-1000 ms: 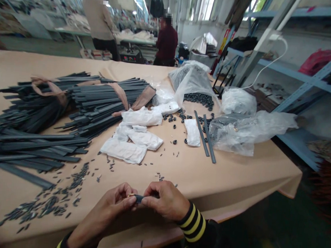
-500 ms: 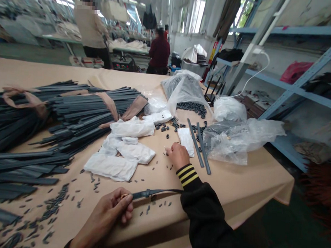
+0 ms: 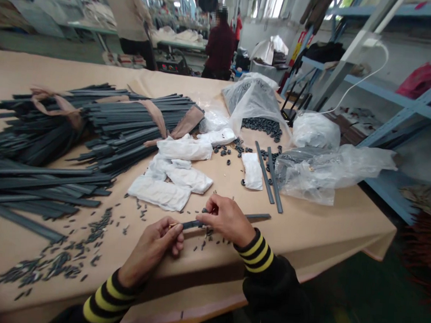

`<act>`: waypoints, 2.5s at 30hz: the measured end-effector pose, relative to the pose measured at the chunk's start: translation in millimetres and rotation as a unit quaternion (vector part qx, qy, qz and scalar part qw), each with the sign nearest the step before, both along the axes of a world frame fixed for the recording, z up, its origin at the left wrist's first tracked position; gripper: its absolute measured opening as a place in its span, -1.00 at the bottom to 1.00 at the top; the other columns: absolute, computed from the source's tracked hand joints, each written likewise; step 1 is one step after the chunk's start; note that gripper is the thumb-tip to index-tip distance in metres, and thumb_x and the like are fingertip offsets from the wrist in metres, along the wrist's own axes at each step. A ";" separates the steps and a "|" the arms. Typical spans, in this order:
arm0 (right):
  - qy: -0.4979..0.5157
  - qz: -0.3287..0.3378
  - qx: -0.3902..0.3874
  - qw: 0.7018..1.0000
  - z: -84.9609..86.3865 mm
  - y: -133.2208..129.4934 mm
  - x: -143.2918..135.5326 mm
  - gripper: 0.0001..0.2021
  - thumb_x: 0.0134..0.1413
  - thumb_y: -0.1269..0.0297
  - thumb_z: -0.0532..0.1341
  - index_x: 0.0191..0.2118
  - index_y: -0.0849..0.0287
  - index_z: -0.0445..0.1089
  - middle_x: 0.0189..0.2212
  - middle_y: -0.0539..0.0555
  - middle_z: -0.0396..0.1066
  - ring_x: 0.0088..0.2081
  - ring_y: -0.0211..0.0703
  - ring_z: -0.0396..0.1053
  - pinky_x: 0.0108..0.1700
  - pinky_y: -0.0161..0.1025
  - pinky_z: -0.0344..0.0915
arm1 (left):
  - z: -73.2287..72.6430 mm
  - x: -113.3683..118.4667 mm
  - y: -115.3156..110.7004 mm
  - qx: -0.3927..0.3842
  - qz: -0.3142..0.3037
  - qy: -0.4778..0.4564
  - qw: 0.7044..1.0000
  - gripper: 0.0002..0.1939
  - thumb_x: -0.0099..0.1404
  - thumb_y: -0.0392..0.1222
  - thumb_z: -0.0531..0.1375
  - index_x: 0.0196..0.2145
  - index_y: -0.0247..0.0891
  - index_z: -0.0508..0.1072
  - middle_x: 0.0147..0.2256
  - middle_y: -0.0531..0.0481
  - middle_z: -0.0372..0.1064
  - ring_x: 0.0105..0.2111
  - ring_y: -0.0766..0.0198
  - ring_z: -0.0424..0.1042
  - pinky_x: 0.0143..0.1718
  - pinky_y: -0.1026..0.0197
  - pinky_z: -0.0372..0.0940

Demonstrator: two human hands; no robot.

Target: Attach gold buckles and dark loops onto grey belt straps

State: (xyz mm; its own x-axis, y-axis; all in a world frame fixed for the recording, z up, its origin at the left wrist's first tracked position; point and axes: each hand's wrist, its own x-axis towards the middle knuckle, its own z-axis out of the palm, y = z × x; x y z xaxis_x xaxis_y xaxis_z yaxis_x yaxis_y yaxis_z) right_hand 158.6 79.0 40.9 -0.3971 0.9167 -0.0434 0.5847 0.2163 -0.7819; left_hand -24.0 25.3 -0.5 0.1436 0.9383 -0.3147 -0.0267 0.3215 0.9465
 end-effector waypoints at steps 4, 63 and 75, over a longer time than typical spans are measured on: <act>0.051 -0.035 -0.036 0.997 -11.8 -34.6 -16.0 -0.75 -0.15 0.23 0.25 -0.57 0.19 0.14 -0.65 -0.12 0.10 -0.58 -0.36 0.07 -0.54 -0.40 0.02 | -0.6 3.0 -3.2 0.019 0.018 -0.007 1.000 -0.76 0.17 -0.06 0.11 -0.44 -0.32 0.22 -0.60 0.10 0.31 -0.69 0.44 0.27 -0.65 0.39 0.19; 0.091 -0.089 -0.011 0.992 -35.8 -55.7 -43.9 -0.92 -0.05 0.39 0.16 -0.34 0.19 0.28 -0.50 -0.02 0.34 -0.45 -0.27 0.31 -0.38 -0.33 0.24 | -14.2 3.9 -15.2 0.088 -0.041 0.108 0.989 -0.72 0.25 -0.02 -0.01 -0.32 -0.29 0.31 -0.66 0.14 0.20 -0.69 0.44 0.20 -0.67 0.40 0.12; -0.169 0.070 0.058 0.982 -6.1 -41.7 9.5 -0.83 0.05 0.24 0.11 -0.33 0.23 0.36 -0.42 0.12 0.40 -0.36 -0.14 0.33 -0.30 -0.22 0.22 | -6.5 -3.2 -9.7 0.037 -0.073 0.063 0.995 -0.73 0.19 -0.01 0.06 -0.45 -0.29 0.25 -0.65 0.16 0.21 -0.71 0.48 0.15 -0.71 0.44 0.05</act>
